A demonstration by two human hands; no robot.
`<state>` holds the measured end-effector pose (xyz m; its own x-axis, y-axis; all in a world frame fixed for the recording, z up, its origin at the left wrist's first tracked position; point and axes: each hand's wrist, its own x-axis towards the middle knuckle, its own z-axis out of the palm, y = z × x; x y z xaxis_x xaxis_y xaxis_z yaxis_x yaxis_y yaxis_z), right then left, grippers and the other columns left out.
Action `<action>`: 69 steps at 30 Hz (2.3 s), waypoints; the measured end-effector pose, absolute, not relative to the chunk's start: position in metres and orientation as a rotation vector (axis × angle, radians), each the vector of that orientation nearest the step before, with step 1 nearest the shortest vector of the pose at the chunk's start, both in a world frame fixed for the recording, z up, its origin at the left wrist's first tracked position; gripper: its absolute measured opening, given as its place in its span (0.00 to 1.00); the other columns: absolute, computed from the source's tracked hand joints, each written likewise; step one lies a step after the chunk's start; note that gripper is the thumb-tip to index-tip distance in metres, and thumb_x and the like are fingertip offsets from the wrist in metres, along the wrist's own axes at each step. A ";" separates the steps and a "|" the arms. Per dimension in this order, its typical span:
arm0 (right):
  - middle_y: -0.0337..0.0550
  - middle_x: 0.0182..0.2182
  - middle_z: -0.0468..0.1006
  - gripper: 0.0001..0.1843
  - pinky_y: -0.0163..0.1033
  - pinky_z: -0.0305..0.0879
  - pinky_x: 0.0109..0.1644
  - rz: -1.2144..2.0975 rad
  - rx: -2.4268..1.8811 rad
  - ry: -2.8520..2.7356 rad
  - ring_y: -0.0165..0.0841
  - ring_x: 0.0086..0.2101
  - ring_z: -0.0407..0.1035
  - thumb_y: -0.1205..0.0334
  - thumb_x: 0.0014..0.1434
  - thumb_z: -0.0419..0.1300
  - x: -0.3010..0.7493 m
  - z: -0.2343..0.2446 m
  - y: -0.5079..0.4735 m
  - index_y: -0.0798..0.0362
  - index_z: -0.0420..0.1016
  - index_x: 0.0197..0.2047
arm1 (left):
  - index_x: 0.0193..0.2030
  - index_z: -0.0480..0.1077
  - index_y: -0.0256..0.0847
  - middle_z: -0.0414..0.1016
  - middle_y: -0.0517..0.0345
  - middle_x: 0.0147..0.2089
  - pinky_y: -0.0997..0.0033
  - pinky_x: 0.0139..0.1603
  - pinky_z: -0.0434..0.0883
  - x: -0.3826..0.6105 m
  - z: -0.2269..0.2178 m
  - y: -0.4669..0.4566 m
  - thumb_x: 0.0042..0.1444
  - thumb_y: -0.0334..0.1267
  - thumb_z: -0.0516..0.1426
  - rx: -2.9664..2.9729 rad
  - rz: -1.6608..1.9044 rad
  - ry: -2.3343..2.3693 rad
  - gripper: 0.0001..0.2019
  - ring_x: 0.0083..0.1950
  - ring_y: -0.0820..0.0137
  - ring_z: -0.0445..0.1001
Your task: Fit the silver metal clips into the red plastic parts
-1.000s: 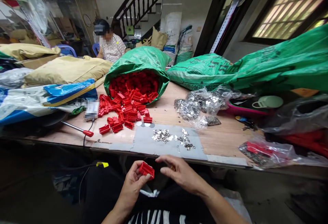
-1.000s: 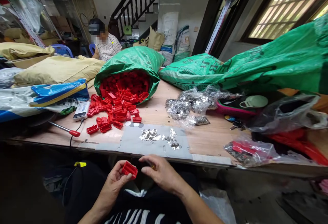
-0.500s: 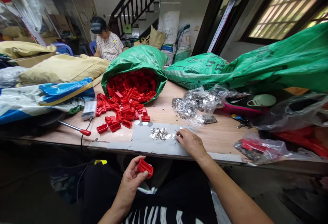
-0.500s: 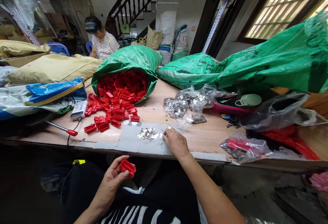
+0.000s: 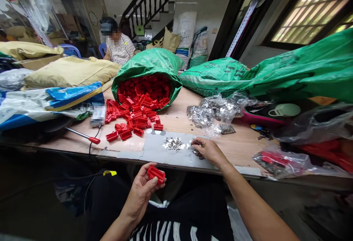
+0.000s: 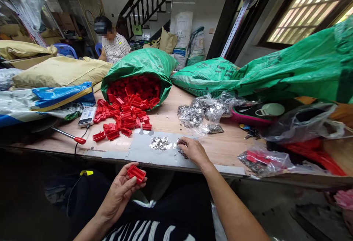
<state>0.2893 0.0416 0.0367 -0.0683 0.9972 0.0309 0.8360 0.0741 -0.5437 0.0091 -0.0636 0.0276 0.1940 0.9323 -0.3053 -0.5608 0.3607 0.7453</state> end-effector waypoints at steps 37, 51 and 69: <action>0.43 0.34 0.80 0.09 0.37 0.59 0.33 0.093 -1.987 -1.992 0.38 0.33 0.73 0.57 0.61 0.53 0.279 0.036 0.043 0.48 0.74 0.40 | 0.46 0.67 0.43 0.78 0.54 0.44 0.66 0.48 0.72 0.020 0.035 -0.047 0.48 0.32 0.65 1.157 1.463 1.014 0.18 0.43 0.66 0.78; 0.38 0.26 0.73 0.13 0.32 0.62 0.30 0.955 -1.273 -1.706 0.29 0.26 0.65 0.51 0.58 0.59 0.223 0.061 0.004 0.53 0.74 0.36 | 0.62 0.58 0.44 0.75 0.55 0.35 0.71 0.36 0.71 0.018 0.057 -0.040 0.60 0.38 0.56 0.389 1.033 0.569 0.24 0.30 0.73 0.74; 0.43 0.34 0.79 0.06 0.37 0.69 0.40 0.625 -1.022 -2.179 0.32 0.35 0.73 0.66 0.61 0.56 0.198 0.083 -0.010 0.50 0.75 0.39 | 0.58 0.64 0.39 0.74 0.52 0.31 0.73 0.31 0.68 0.022 0.045 -0.046 0.63 0.38 0.51 0.240 0.903 0.435 0.17 0.26 0.74 0.72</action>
